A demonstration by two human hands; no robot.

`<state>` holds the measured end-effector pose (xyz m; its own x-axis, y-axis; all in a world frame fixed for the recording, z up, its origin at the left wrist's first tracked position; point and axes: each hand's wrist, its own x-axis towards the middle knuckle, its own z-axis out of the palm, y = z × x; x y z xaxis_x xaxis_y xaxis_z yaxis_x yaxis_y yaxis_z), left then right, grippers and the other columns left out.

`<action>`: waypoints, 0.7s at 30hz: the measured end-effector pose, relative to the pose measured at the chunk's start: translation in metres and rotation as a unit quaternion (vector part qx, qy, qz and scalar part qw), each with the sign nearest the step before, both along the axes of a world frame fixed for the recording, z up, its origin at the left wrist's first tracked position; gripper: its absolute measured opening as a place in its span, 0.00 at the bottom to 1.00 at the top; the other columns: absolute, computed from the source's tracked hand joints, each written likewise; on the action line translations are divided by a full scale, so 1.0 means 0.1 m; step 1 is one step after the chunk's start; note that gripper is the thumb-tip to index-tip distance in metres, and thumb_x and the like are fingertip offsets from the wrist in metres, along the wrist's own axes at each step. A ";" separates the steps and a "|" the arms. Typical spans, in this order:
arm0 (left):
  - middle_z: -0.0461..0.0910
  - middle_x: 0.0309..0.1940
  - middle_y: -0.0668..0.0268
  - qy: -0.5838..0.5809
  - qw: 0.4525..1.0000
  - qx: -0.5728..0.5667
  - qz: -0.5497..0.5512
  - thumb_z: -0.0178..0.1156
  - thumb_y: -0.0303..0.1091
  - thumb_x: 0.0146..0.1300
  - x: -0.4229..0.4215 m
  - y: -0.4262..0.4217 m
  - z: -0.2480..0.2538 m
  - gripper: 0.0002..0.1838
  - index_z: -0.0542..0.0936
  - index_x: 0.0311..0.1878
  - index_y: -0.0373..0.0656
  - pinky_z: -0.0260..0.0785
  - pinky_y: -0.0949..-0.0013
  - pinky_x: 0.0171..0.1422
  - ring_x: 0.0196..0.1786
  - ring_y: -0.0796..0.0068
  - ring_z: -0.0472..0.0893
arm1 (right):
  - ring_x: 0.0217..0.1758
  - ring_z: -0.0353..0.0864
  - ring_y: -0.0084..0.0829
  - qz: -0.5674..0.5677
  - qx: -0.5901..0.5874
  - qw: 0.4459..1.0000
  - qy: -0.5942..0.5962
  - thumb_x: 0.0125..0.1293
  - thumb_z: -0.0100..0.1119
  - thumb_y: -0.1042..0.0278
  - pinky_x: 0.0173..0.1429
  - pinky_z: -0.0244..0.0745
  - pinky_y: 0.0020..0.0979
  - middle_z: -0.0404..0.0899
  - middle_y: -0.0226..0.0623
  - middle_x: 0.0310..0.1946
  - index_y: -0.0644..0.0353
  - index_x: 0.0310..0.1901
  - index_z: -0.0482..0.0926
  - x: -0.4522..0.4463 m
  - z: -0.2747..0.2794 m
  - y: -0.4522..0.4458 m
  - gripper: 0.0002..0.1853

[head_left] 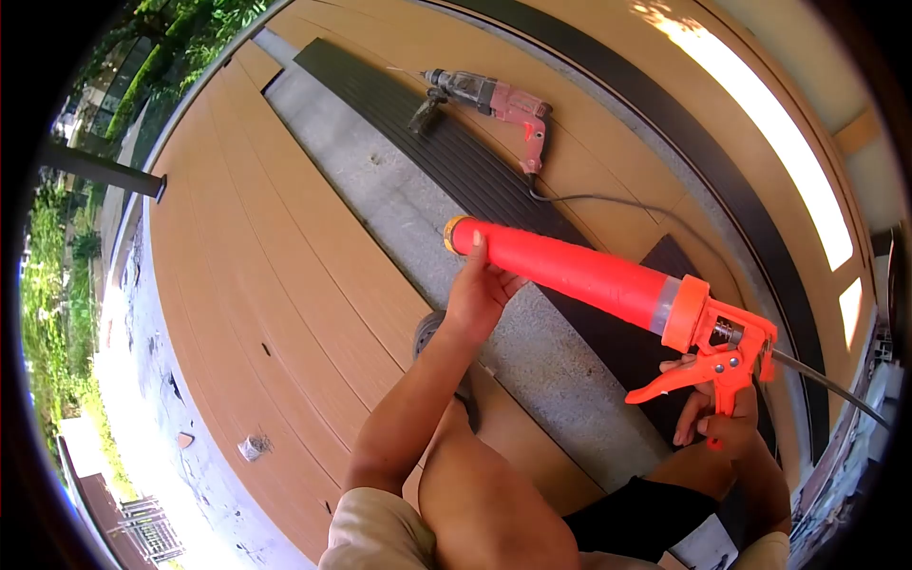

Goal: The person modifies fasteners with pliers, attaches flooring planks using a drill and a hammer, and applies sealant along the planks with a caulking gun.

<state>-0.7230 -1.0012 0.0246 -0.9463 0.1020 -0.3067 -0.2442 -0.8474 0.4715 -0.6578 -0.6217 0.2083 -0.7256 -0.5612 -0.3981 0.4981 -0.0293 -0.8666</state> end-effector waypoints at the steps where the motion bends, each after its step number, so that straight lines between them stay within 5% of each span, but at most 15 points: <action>1: 0.84 0.63 0.60 -0.035 0.999 -0.022 0.026 0.53 0.60 0.81 -0.07 -0.16 -0.06 0.30 0.76 0.68 0.43 0.74 0.56 0.73 0.66 0.65 0.83 | 0.40 0.92 0.43 -0.004 0.008 1.000 -0.005 0.46 0.51 0.84 0.39 0.88 0.37 0.74 0.61 0.72 0.73 0.78 0.58 -0.07 -0.02 -0.22 0.49; 4: 0.84 0.62 0.61 -0.064 0.997 -0.024 0.043 0.56 0.59 0.80 -0.21 -0.55 -0.26 0.29 0.77 0.67 0.44 0.75 0.57 0.72 0.65 0.66 0.83 | 0.66 0.82 0.37 0.104 0.036 0.992 0.064 0.50 0.59 0.81 0.68 0.76 0.41 0.76 0.49 0.71 0.70 0.78 0.62 -0.27 -0.15 -0.61 0.47; 5: 0.85 0.61 0.62 -0.063 0.997 -0.008 0.044 0.58 0.59 0.79 -0.24 -0.76 -0.35 0.28 0.77 0.66 0.44 0.75 0.58 0.72 0.65 0.67 0.83 | 0.66 0.82 0.37 0.099 0.038 0.992 0.063 0.50 0.59 0.81 0.68 0.76 0.41 0.76 0.49 0.71 0.70 0.78 0.62 -0.28 -0.26 -0.73 0.47; 8: 0.84 0.61 0.61 -0.081 0.995 -0.001 0.058 0.58 0.57 0.79 -0.30 -1.07 -0.40 0.28 0.76 0.65 0.42 0.75 0.57 0.71 0.64 0.65 0.84 | 0.80 0.70 0.50 0.015 0.177 0.984 0.003 0.56 0.72 0.71 0.85 0.57 0.50 0.74 0.54 0.73 0.71 0.75 0.68 -0.15 -0.31 -1.04 0.43; 11: 0.81 0.63 0.59 -0.085 0.994 0.013 0.066 0.57 0.57 0.80 -0.34 -1.26 -0.59 0.29 0.73 0.67 0.41 0.69 0.53 0.76 0.67 0.61 0.80 | 0.80 0.70 0.49 0.000 0.031 0.999 0.023 0.58 0.71 0.72 0.85 0.57 0.49 0.74 0.54 0.73 0.70 0.75 0.68 -0.27 -0.29 -1.65 0.41; 13: 0.78 0.66 0.57 -0.088 0.993 0.024 0.073 0.56 0.57 0.81 -0.36 -1.37 -0.68 0.30 0.71 0.69 0.40 0.63 0.50 0.81 0.71 0.57 0.76 | 0.78 0.72 0.48 -0.008 0.063 0.998 0.009 0.61 0.70 0.72 0.84 0.61 0.48 0.76 0.52 0.71 0.71 0.74 0.69 -0.14 -0.46 -1.66 0.39; 15: 0.83 0.60 0.59 -0.086 0.990 0.022 0.106 0.58 0.56 0.80 -0.40 -1.46 -0.65 0.29 0.75 0.66 0.39 0.75 0.55 0.71 0.63 0.63 0.83 | 0.72 0.76 0.38 -0.033 0.176 0.981 -0.076 0.65 0.66 0.74 0.77 0.69 0.44 0.80 0.47 0.67 0.67 0.73 0.72 -0.05 -0.50 -1.64 0.33; 17: 0.83 0.59 0.59 -0.095 0.989 0.030 0.114 0.57 0.56 0.80 -0.41 -1.53 -0.66 0.29 0.75 0.66 0.38 0.74 0.55 0.71 0.63 0.62 0.83 | 0.63 0.82 0.31 -0.063 0.254 0.959 -0.113 0.68 0.63 0.75 0.68 0.76 0.38 0.83 0.43 0.63 0.65 0.70 0.75 0.01 -0.51 -1.73 0.28; 21: 0.81 0.61 0.60 -0.077 0.989 0.065 0.111 0.56 0.52 0.81 -0.43 -1.73 -0.74 0.25 0.73 0.68 0.43 0.67 0.54 0.77 0.67 0.61 0.78 | 0.61 0.83 0.31 -0.009 0.211 0.977 0.014 0.69 0.62 0.76 0.64 0.79 0.35 0.85 0.38 0.61 0.66 0.66 0.80 -0.35 -0.32 -2.29 0.23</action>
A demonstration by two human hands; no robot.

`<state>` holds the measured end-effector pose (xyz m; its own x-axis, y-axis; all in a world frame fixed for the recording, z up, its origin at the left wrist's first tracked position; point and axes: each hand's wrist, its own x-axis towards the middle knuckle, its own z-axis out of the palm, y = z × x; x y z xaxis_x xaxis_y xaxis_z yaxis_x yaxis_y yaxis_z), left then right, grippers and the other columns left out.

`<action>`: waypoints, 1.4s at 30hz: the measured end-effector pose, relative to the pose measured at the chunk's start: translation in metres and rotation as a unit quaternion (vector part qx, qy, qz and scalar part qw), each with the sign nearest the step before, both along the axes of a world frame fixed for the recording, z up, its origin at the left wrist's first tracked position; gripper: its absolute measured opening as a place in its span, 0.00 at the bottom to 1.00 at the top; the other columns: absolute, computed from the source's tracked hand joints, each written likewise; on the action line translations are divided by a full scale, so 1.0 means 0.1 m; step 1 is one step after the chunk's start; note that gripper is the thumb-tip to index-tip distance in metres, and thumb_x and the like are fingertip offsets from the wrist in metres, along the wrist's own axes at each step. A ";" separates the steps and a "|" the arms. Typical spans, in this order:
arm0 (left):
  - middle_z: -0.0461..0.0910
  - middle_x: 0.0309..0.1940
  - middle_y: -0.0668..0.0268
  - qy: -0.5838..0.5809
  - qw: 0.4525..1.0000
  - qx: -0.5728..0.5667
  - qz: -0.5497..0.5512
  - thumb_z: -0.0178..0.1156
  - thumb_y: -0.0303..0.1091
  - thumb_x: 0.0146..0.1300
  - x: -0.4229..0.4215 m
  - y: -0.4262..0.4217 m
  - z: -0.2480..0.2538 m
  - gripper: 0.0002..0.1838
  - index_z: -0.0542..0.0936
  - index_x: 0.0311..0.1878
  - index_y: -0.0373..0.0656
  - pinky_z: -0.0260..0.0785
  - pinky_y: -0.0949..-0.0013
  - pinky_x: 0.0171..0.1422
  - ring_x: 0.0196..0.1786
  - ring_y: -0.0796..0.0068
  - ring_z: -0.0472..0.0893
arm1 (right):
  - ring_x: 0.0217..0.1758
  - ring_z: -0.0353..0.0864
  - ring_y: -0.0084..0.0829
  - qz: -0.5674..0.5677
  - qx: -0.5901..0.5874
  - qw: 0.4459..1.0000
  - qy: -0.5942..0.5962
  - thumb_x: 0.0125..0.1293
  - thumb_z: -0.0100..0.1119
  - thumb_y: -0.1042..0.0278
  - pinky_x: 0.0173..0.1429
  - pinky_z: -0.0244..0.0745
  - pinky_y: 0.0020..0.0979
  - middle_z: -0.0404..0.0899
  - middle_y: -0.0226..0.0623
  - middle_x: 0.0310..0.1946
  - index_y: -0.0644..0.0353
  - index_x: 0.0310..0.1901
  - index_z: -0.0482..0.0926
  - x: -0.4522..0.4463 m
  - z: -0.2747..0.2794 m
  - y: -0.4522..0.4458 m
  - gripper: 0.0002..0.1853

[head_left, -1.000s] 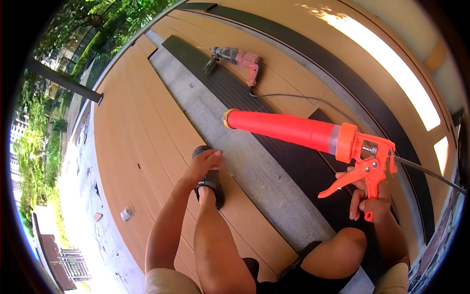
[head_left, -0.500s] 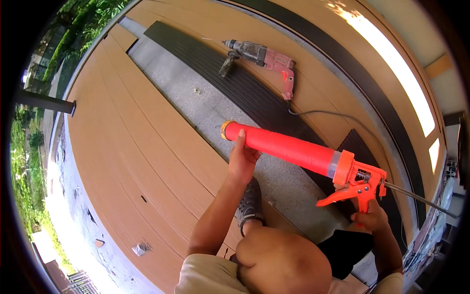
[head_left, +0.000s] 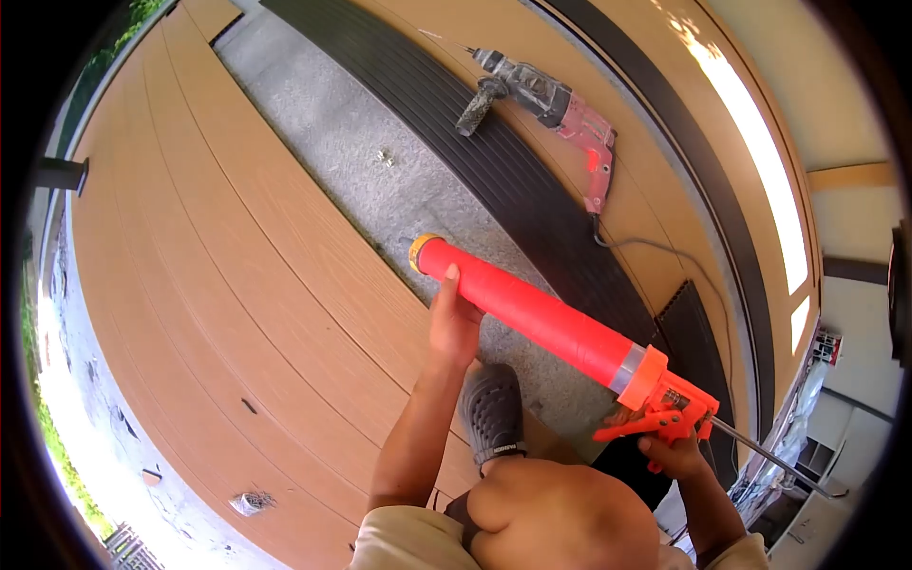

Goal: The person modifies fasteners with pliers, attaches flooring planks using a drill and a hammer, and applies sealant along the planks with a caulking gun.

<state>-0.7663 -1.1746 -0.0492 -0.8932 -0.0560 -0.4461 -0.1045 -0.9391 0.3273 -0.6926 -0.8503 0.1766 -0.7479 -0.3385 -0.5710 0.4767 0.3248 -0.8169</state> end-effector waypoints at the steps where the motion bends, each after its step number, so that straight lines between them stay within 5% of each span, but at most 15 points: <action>1: 0.81 0.61 0.60 -0.002 1.000 0.006 0.004 0.56 0.52 0.81 -0.01 -0.04 -0.02 0.25 0.73 0.68 0.43 0.67 0.54 0.77 0.67 0.61 0.78 | 0.67 0.81 0.34 0.008 -0.017 0.999 -0.037 0.70 0.61 0.76 0.70 0.75 0.38 0.85 0.40 0.62 0.66 0.65 0.81 -0.07 0.00 -0.05 0.22; 3: 0.82 0.60 0.62 -0.014 0.999 0.016 0.030 0.57 0.52 0.81 -0.02 -0.10 -0.06 0.25 0.74 0.68 0.44 0.69 0.55 0.75 0.65 0.63 0.80 | 0.72 0.78 0.38 0.019 -0.027 0.996 -0.079 0.70 0.61 0.76 0.76 0.71 0.41 0.84 0.42 0.63 0.66 0.64 0.81 -0.24 -0.01 -0.13 0.21; 9: 0.83 0.60 0.65 -0.036 0.997 0.014 0.070 0.58 0.52 0.80 -0.04 -0.26 -0.09 0.25 0.75 0.68 0.44 0.72 0.58 0.73 0.64 0.67 0.82 | 0.64 0.84 0.40 0.167 -0.058 0.983 0.057 0.70 0.61 0.77 0.69 0.76 0.39 0.86 0.44 0.61 0.67 0.61 0.84 -0.65 -0.09 -0.40 0.19; 14: 0.83 0.60 0.64 -0.032 0.997 0.017 0.065 0.59 0.55 0.79 -0.04 -0.33 -0.17 0.27 0.75 0.68 0.44 0.72 0.57 0.73 0.64 0.66 0.82 | 0.62 0.85 0.40 0.188 0.041 0.979 0.069 0.66 0.65 0.77 0.67 0.78 0.40 0.86 0.45 0.59 0.67 0.59 0.85 -0.65 -0.17 -0.21 0.19; 21: 0.83 0.59 0.62 -0.069 0.995 0.023 0.071 0.59 0.59 0.77 -0.04 -0.38 -0.26 0.31 0.74 0.68 0.44 0.71 0.54 0.73 0.64 0.61 0.82 | 0.58 0.87 0.42 0.193 0.030 0.973 0.125 0.64 0.65 0.77 0.61 0.80 0.38 0.89 0.45 0.53 0.66 0.56 0.87 -0.82 -0.06 -0.57 0.18; 29: 0.84 0.58 0.64 -0.061 0.996 0.022 0.063 0.59 0.57 0.78 -0.08 -0.42 -0.11 0.28 0.75 0.67 0.45 0.73 0.58 0.71 0.62 0.66 0.82 | 0.48 0.86 0.38 0.119 0.036 0.992 0.018 0.71 0.61 0.75 0.55 0.81 0.38 0.87 0.40 0.44 0.65 0.46 0.84 -0.86 0.04 -0.66 0.06; 32: 0.84 0.58 0.65 -0.057 0.995 0.031 0.074 0.59 0.55 0.79 -0.07 -0.39 -0.08 0.27 0.75 0.67 0.44 0.73 0.59 0.71 0.62 0.67 0.82 | 0.47 0.84 0.38 0.128 0.001 0.992 -0.010 0.76 0.59 0.66 0.54 0.82 0.43 0.83 0.44 0.44 0.68 0.52 0.79 -0.90 0.08 -0.66 0.13; 40: 0.84 0.58 0.64 -0.045 0.995 0.036 0.086 0.58 0.52 0.81 -0.15 -0.36 -0.08 0.24 0.75 0.67 0.43 0.73 0.58 0.73 0.63 0.67 0.82 | 0.45 0.84 0.37 0.087 -0.020 0.996 0.006 0.76 0.61 0.66 0.51 0.82 0.42 0.82 0.44 0.43 0.66 0.49 0.78 -0.89 0.06 -0.69 0.10; 42: 0.82 0.61 0.58 -0.067 0.994 0.014 0.082 0.53 0.55 0.82 -0.16 -0.36 -0.14 0.28 0.72 0.69 0.41 0.70 0.53 0.76 0.66 0.60 0.81 | 0.45 0.84 0.37 0.082 -0.015 0.997 0.005 0.76 0.61 0.67 0.51 0.82 0.42 0.82 0.44 0.43 0.65 0.48 0.78 -0.89 0.07 -0.70 0.10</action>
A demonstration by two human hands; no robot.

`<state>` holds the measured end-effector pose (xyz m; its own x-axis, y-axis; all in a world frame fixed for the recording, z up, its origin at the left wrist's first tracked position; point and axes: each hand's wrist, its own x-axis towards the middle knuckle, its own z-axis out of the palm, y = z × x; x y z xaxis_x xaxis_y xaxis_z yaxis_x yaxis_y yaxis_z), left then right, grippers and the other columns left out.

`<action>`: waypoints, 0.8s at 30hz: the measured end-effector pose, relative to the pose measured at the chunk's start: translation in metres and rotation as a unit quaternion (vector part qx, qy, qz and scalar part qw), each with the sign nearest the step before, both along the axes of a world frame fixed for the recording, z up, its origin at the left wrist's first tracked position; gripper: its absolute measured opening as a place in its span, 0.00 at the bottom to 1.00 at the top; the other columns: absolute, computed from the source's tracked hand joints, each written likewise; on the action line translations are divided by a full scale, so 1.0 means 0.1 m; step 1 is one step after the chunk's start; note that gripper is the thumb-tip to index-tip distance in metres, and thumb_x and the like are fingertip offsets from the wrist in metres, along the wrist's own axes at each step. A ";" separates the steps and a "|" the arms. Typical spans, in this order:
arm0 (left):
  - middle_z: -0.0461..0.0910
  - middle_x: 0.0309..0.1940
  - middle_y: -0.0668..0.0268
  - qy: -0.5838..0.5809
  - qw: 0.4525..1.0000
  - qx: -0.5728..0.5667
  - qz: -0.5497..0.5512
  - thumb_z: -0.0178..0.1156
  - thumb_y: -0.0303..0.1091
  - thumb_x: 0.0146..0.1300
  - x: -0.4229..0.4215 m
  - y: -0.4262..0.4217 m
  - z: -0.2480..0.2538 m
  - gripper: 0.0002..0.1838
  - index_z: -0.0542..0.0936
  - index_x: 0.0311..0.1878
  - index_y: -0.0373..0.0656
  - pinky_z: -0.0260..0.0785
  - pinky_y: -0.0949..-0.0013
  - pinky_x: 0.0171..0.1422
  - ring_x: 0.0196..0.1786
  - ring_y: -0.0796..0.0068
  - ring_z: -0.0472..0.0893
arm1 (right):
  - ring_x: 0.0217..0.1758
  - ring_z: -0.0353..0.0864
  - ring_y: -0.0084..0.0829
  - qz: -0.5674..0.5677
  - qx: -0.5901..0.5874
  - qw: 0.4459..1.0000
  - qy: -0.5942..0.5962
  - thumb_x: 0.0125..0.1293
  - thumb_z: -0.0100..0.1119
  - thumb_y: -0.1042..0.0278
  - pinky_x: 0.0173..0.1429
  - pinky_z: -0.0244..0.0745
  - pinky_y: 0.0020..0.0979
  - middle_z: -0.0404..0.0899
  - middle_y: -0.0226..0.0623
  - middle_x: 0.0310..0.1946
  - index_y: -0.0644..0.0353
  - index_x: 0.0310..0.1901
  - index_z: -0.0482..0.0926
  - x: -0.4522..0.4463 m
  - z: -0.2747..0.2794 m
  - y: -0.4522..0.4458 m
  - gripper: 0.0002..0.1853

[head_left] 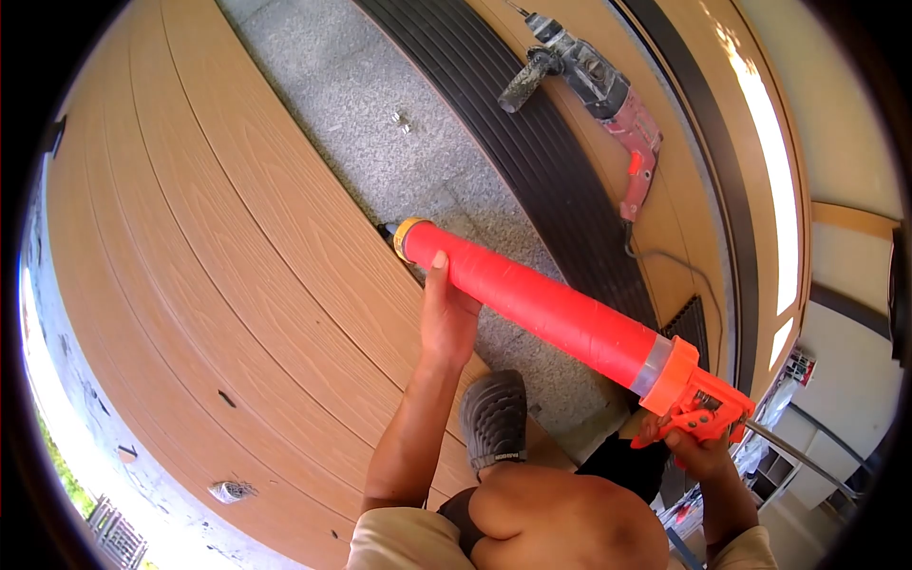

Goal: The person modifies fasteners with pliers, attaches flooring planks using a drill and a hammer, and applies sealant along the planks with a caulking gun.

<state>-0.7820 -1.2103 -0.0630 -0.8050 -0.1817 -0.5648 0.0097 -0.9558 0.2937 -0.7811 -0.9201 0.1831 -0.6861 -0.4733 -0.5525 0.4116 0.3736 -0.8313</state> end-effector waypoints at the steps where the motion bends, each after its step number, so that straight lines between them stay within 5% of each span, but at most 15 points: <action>1: 0.82 0.61 0.58 -0.001 1.000 -0.001 -0.001 0.53 0.55 0.82 0.00 0.00 -0.01 0.28 0.72 0.69 0.41 0.70 0.53 0.76 0.66 0.60 0.81 | 0.45 0.84 0.37 -0.004 0.001 1.000 -0.005 0.75 0.61 0.66 0.51 0.82 0.41 0.82 0.44 0.43 0.65 0.49 0.78 0.01 0.01 0.00 0.10; 9: 0.82 0.61 0.58 -0.001 1.000 -0.006 -0.010 0.52 0.57 0.82 0.01 0.03 0.03 0.29 0.72 0.68 0.40 0.70 0.52 0.76 0.66 0.59 0.81 | 0.45 0.83 0.37 -0.021 0.029 0.999 -0.011 0.74 0.63 0.67 0.52 0.80 0.39 0.84 0.42 0.40 0.67 0.45 0.80 0.06 0.07 -0.03 0.10; 11: 0.82 0.61 0.57 0.005 1.000 -0.004 -0.015 0.52 0.58 0.82 0.02 0.03 0.00 0.29 0.72 0.68 0.40 0.70 0.52 0.76 0.66 0.59 0.81 | 0.47 0.83 0.36 0.026 0.017 1.000 -0.002 0.72 0.72 0.48 0.55 0.80 0.41 0.83 0.41 0.46 0.67 0.58 0.78 0.08 0.06 0.06 0.29; 13: 0.82 0.61 0.57 0.009 1.000 -0.003 -0.020 0.52 0.59 0.81 0.03 0.00 0.02 0.30 0.72 0.67 0.40 0.70 0.51 0.76 0.66 0.58 0.81 | 0.50 0.84 0.38 0.023 -0.026 0.999 0.009 0.71 0.72 0.45 0.58 0.80 0.42 0.83 0.42 0.48 0.67 0.61 0.77 0.08 0.11 0.00 0.32; 15: 0.84 0.56 0.62 0.006 0.999 0.032 -0.005 0.58 0.59 0.78 0.01 -0.02 0.07 0.28 0.77 0.64 0.44 0.72 0.54 0.72 0.61 0.62 0.83 | 0.52 0.84 0.38 0.051 -0.032 0.998 0.023 0.71 0.71 0.47 0.59 0.79 0.42 0.83 0.42 0.49 0.67 0.61 0.77 0.04 0.08 -0.06 0.31; 24: 0.85 0.54 0.60 0.009 0.999 0.038 0.008 0.53 0.62 0.79 0.04 -0.02 0.01 0.29 0.79 0.61 0.43 0.76 0.54 0.66 0.58 0.61 0.84 | 0.58 0.83 0.40 0.138 -0.015 0.987 0.082 0.69 0.66 0.59 0.65 0.77 0.43 0.84 0.44 0.54 0.66 0.63 0.77 0.01 -0.26 -0.22 0.26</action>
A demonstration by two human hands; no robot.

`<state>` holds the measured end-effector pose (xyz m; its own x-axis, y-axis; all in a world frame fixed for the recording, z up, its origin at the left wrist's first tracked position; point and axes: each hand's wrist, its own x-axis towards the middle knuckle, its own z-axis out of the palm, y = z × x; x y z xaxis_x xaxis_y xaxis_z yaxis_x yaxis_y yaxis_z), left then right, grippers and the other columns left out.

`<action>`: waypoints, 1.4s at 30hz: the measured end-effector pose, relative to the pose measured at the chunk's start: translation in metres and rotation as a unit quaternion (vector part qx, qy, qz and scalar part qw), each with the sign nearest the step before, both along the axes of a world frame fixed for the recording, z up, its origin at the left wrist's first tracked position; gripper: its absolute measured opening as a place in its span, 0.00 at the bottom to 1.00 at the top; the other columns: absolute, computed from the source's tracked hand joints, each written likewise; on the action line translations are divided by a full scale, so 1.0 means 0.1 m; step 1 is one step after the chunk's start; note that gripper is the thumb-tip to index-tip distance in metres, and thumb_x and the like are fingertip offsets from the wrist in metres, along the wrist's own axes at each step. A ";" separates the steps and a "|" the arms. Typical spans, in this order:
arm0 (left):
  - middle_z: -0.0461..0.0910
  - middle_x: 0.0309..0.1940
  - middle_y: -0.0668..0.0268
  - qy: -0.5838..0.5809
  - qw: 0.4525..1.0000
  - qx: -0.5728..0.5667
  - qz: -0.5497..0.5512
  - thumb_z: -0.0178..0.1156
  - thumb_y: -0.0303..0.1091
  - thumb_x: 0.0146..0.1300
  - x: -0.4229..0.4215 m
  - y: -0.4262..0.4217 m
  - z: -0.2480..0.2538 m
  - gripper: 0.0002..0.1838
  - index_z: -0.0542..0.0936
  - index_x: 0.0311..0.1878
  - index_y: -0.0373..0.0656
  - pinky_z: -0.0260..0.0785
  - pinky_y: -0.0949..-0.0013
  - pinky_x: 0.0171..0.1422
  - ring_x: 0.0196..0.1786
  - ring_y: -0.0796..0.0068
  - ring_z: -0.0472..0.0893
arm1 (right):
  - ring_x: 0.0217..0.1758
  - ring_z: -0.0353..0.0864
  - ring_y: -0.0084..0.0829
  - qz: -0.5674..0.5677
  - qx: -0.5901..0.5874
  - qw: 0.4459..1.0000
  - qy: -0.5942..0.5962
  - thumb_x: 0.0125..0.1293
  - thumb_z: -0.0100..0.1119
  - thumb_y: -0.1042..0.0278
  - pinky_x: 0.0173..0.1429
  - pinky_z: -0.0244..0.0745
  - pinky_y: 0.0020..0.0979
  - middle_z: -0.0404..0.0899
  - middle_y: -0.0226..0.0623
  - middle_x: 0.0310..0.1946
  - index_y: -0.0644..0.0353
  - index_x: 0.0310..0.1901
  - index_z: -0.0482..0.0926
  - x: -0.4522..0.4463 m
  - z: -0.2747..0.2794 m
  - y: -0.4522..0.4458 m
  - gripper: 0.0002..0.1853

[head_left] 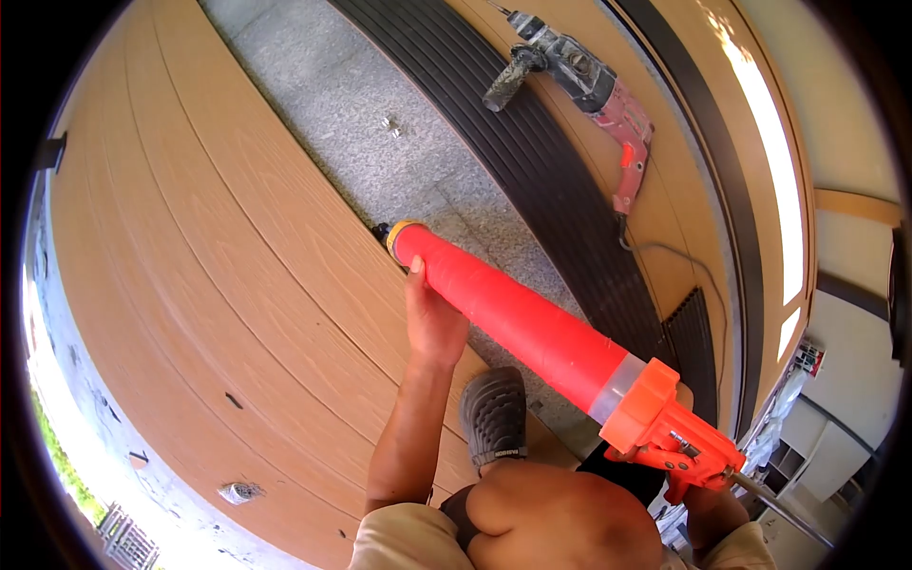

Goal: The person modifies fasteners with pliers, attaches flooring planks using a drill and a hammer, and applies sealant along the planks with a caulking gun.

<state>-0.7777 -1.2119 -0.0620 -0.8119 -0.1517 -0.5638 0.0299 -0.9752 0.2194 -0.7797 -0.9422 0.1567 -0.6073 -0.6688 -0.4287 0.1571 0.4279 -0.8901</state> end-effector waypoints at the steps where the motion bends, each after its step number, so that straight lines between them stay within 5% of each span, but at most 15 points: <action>1: 0.85 0.54 0.60 -0.001 1.000 -0.001 0.000 0.53 0.62 0.79 0.01 0.00 -0.01 0.29 0.79 0.61 0.43 0.76 0.54 0.66 0.58 0.61 0.84 | 0.59 0.83 0.40 0.003 0.006 1.000 0.004 0.69 0.65 0.60 0.65 0.77 0.43 0.84 0.44 0.55 0.66 0.64 0.78 0.03 0.03 0.03 0.26; 4: 0.85 0.55 0.60 0.007 0.999 0.011 -0.031 0.53 0.62 0.79 0.02 0.01 -0.01 0.30 0.78 0.62 0.43 0.75 0.54 0.68 0.60 0.62 0.83 | 0.61 0.83 0.41 0.010 0.038 0.999 0.023 0.68 0.63 0.64 0.67 0.76 0.43 0.84 0.44 0.57 0.66 0.64 0.78 0.18 0.21 0.22 0.25; 7: 0.88 0.46 0.59 -0.054 0.996 -0.009 -0.067 0.52 0.64 0.79 0.00 -0.10 0.14 0.31 0.82 0.56 0.42 0.81 0.57 0.58 0.49 0.63 0.87 | 0.63 0.83 0.42 0.012 0.094 0.995 0.044 0.68 0.62 0.68 0.69 0.76 0.43 0.84 0.44 0.58 0.66 0.65 0.78 0.39 0.47 0.48 0.25; 9: 0.88 0.31 0.60 -0.118 0.868 -0.223 -0.427 0.57 0.60 0.79 0.00 -0.56 0.19 0.29 0.82 0.51 0.37 0.82 0.64 0.40 0.32 0.66 0.87 | 0.64 0.83 0.42 0.005 0.133 0.989 0.060 0.67 0.61 0.70 0.70 0.75 0.43 0.84 0.45 0.59 0.66 0.66 0.78 0.54 0.57 0.63 0.25; 11: 0.82 0.19 0.63 -0.153 0.776 -0.459 -0.406 0.63 0.53 0.78 -0.18 -0.81 0.35 0.25 0.84 0.40 0.35 0.76 0.69 0.28 0.21 0.73 0.82 | 0.65 0.83 0.42 -0.027 0.144 0.987 0.060 0.67 0.60 0.73 0.71 0.75 0.43 0.84 0.45 0.61 0.66 0.66 0.78 0.64 0.61 0.71 0.25; 13: 0.85 0.25 0.63 -0.171 0.696 -0.629 -0.302 0.66 0.41 0.76 -0.47 -1.14 0.25 0.17 0.84 0.40 0.33 0.76 0.69 0.33 0.28 0.79 0.83 | 0.62 0.83 0.41 -0.075 0.135 0.987 0.045 0.63 0.63 0.74 0.67 0.76 0.40 0.84 0.42 0.57 0.64 0.62 0.79 0.65 0.60 0.71 0.24; 16: 0.87 0.30 0.58 -0.083 0.491 -0.842 -0.205 0.70 0.35 0.71 -1.07 -1.66 -0.11 0.10 0.86 0.46 0.36 0.78 0.63 0.39 0.31 0.67 0.86 | 0.61 0.82 0.38 -0.091 0.143 0.985 0.025 0.63 0.63 0.76 0.65 0.76 0.38 0.83 0.41 0.56 0.63 0.61 0.79 0.73 0.52 0.78 0.23; 21: 0.86 0.47 0.58 -0.030 0.355 -0.894 -0.270 0.73 0.38 0.64 -1.82 -1.89 -0.52 0.17 0.86 0.54 0.45 0.80 0.54 0.57 0.51 0.53 0.86 | 0.59 0.82 0.33 -0.135 0.116 0.984 -0.034 0.65 0.61 0.78 0.63 0.76 0.36 0.83 0.38 0.55 0.62 0.61 0.79 0.84 0.39 0.79 0.21; 22: 0.85 0.51 0.57 -0.015 0.324 -0.905 -0.276 0.74 0.39 0.63 -1.90 -1.90 -0.60 0.18 0.86 0.54 0.44 0.79 0.53 0.60 0.55 0.52 0.85 | 0.51 0.83 0.35 -0.150 0.107 0.983 0.005 0.62 0.60 0.79 0.53 0.77 0.37 0.83 0.39 0.49 0.62 0.55 0.81 0.83 0.35 0.74 0.18; 24: 0.83 0.53 0.56 -0.006 0.304 -0.910 -0.281 0.76 0.39 0.61 -2.00 -1.87 -0.67 0.20 0.86 0.54 0.43 0.79 0.53 0.61 0.57 0.50 0.83 | 0.43 0.85 0.38 -0.170 0.099 0.980 0.038 0.58 0.60 0.80 0.44 0.78 0.38 0.84 0.40 0.42 0.62 0.49 0.82 0.89 0.27 0.75 0.16; 28: 0.81 0.56 0.53 -0.011 0.289 -0.903 -0.318 0.78 0.38 0.59 -2.10 -1.80 -0.77 0.22 0.86 0.54 0.40 0.78 0.51 0.63 0.60 0.47 0.81 | 0.55 0.81 0.29 -0.178 0.115 0.977 0.011 0.66 0.59 0.78 0.60 0.77 0.35 0.82 0.34 0.52 0.60 0.62 0.79 1.21 0.16 0.98 0.21; 34: 0.83 0.52 0.54 0.024 0.319 -0.905 -0.280 0.76 0.34 0.58 -2.03 -1.78 -0.76 0.20 0.86 0.53 0.41 0.77 0.52 0.63 0.58 0.48 0.82 | 0.51 0.82 0.26 -0.209 0.167 0.959 -0.093 0.66 0.60 0.78 0.54 0.78 0.33 0.82 0.31 0.51 0.60 0.61 0.79 1.21 0.16 1.04 0.21; 36: 0.83 0.51 0.55 0.031 0.343 -0.898 -0.275 0.75 0.32 0.58 -2.03 -1.79 -0.78 0.18 0.86 0.52 0.41 0.77 0.52 0.63 0.57 0.48 0.82 | 0.52 0.82 0.26 -0.195 0.122 0.973 0.006 0.66 0.60 0.77 0.54 0.78 0.33 0.83 0.32 0.50 0.60 0.60 0.80 1.12 0.16 0.97 0.20; 38: 0.83 0.50 0.58 0.086 0.295 -0.914 -0.264 0.74 0.31 0.60 -2.06 -1.84 -0.79 0.16 0.86 0.51 0.43 0.77 0.54 0.61 0.55 0.51 0.83 | 0.50 0.82 0.29 -0.217 0.122 0.968 -0.013 0.63 0.60 0.78 0.52 0.77 0.34 0.82 0.34 0.48 0.60 0.57 0.80 1.12 0.16 0.94 0.19; 42: 0.84 0.50 0.58 0.103 0.286 -0.912 -0.276 0.71 0.28 0.61 -2.09 -1.87 -0.80 0.13 0.87 0.49 0.43 0.77 0.54 0.61 0.55 0.51 0.84 | 0.48 0.83 0.33 -0.220 0.151 0.964 0.001 0.61 0.60 0.79 0.50 0.77 0.36 0.82 0.36 0.47 0.61 0.54 0.81 1.16 0.12 0.94 0.18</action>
<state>-0.9865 -1.3991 -0.1420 -0.9832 0.1428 0.1136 0.1780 0.8865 0.4270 -0.6641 -0.8483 0.1691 -0.8043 -0.1907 -0.5628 0.3816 0.5602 -0.7352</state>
